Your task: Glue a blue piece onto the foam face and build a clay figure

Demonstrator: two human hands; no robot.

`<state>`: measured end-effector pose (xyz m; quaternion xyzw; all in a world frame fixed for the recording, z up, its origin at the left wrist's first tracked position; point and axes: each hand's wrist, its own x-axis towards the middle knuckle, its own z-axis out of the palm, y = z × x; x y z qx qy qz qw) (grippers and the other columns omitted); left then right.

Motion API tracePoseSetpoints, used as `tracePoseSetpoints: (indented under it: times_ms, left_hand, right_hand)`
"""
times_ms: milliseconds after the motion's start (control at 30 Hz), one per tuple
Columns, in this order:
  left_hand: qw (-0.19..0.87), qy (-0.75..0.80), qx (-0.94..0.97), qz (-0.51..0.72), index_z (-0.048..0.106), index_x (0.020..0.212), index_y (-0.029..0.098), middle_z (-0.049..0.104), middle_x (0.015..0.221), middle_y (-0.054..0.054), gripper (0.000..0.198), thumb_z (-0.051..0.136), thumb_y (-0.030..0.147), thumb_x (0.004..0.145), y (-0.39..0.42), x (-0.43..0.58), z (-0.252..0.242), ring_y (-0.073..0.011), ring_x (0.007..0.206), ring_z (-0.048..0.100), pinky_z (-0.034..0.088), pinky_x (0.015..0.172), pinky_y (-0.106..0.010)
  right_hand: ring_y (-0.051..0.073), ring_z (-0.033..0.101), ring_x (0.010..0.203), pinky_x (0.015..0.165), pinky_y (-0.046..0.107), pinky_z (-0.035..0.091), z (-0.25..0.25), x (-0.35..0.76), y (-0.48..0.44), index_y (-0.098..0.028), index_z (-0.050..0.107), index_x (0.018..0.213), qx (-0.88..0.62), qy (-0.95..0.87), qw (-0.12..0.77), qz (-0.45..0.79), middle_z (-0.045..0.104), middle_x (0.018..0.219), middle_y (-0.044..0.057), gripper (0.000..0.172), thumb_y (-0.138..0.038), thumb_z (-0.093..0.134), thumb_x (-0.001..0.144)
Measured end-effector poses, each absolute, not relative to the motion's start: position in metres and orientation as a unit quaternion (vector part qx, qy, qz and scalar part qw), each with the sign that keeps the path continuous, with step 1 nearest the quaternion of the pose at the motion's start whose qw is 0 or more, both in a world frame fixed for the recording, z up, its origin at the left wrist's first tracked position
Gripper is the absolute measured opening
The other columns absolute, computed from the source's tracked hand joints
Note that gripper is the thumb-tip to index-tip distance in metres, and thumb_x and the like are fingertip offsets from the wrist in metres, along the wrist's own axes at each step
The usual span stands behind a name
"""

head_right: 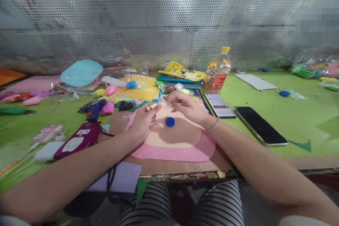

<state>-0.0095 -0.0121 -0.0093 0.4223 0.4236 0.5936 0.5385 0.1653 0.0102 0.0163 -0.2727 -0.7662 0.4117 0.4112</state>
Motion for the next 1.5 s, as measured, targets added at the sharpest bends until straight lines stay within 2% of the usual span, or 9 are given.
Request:
tracePoseSetpoints:
  times_ms: [133,267,400,733,867,1000,1167,1333,1500]
  left_hand:
    - [0.523,0.437,0.423,0.597,0.056,0.069,0.017,0.036,0.052,0.008,0.026,0.074,0.034,0.061,-0.012,-0.01,-0.01,-0.0032,0.045,0.027,0.021,0.044,-0.02]
    - [0.519,0.448,0.423,0.593,0.056,0.07,0.017,0.037,0.052,0.008,0.026,0.073,0.035,0.062,-0.011,-0.01,-0.011,-0.0034,0.044,0.027,0.019,0.043,-0.02]
    - [0.51,0.454,0.424,0.595,0.054,0.067,0.017,0.036,0.051,0.008,0.029,0.073,0.038,0.062,-0.009,-0.011,-0.012,-0.0033,0.042,0.027,0.019,0.042,-0.02]
    - [0.518,0.458,0.421,0.588,0.054,0.066,0.017,0.036,0.05,0.008,0.026,0.073,0.034,0.062,-0.011,-0.011,-0.011,-0.0035,0.043,0.027,0.019,0.042,-0.02]
    - [0.516,0.455,0.423,0.59,0.058,0.066,0.016,0.039,0.051,0.007,0.023,0.073,0.032,0.06,-0.011,-0.011,-0.011,-0.0035,0.044,0.029,0.021,0.044,-0.02]
    - [0.507,0.457,0.437,0.586,0.057,0.066,0.017,0.04,0.051,0.007,0.023,0.073,0.032,0.06,-0.012,-0.011,-0.011,-0.0046,0.046,0.032,0.023,0.046,-0.021]
    - [0.507,0.457,0.445,0.58,0.058,0.069,0.017,0.04,0.052,0.007,0.021,0.071,0.032,0.062,-0.013,-0.011,-0.011,-0.0052,0.047,0.032,0.024,0.047,-0.021]
    - [0.489,0.46,0.463,0.579,0.057,0.068,0.017,0.041,0.054,0.006,0.02,0.069,0.033,0.065,-0.013,-0.011,-0.012,-0.0051,0.047,0.032,0.024,0.048,-0.021]
    - [0.482,0.463,0.466,0.58,0.056,0.066,0.017,0.04,0.054,0.006,0.021,0.07,0.032,0.064,-0.012,-0.011,-0.013,-0.0052,0.048,0.031,0.025,0.049,-0.021]
  right_hand:
    - [0.017,0.054,0.094,0.071,0.031,0.055,0.016,0.166,0.013,-0.023,0.058,0.088,-0.271,-0.787,0.419,0.362,0.053,0.103,0.004,0.009,-0.028,0.054,0.082]
    - [0.019,0.055,0.094,0.07,0.031,0.053,0.017,0.163,0.013,-0.021,0.062,0.084,-0.316,-0.817,0.424,0.231,0.058,0.095,0.006,0.011,-0.029,0.056,0.082]
    - [0.019,0.057,0.091,0.065,0.029,0.052,0.017,0.162,0.011,-0.022,0.063,0.089,-0.31,-0.836,0.422,0.165,0.059,0.095,0.008,0.014,-0.029,0.052,0.085]
    - [0.02,0.056,0.099,0.084,0.038,0.049,0.015,0.166,0.014,-0.023,0.061,0.1,-0.254,-0.883,0.389,0.065,0.059,0.101,0.009,0.024,-0.016,0.041,0.088]
    - [0.018,0.057,0.1,0.078,0.033,0.052,0.019,0.165,0.01,-0.024,0.062,0.1,-0.256,-0.887,0.375,0.086,0.059,0.105,0.008,0.023,-0.019,0.043,0.088]
    - [0.016,0.061,0.086,0.063,0.026,0.055,0.018,0.16,0.007,-0.021,0.061,0.095,-0.33,-0.854,0.376,0.143,0.062,0.096,0.006,0.016,-0.029,0.051,0.085]
    - [0.014,0.062,0.076,0.064,0.026,0.056,0.012,0.158,0.007,-0.019,0.06,0.095,-0.351,-0.855,0.355,0.138,0.065,0.093,0.006,0.018,-0.024,0.054,0.08]
    - [0.016,0.064,0.077,0.067,0.03,0.057,0.009,0.159,0.006,-0.017,0.057,0.11,-0.344,-0.873,0.33,0.098,0.065,0.1,0.008,0.037,-0.014,0.054,0.073]
    - [0.015,0.065,0.076,0.067,0.028,0.056,0.01,0.157,0.004,-0.016,0.056,0.11,-0.345,-0.875,0.328,0.093,0.065,0.1,0.009,0.032,-0.02,0.053,0.079]
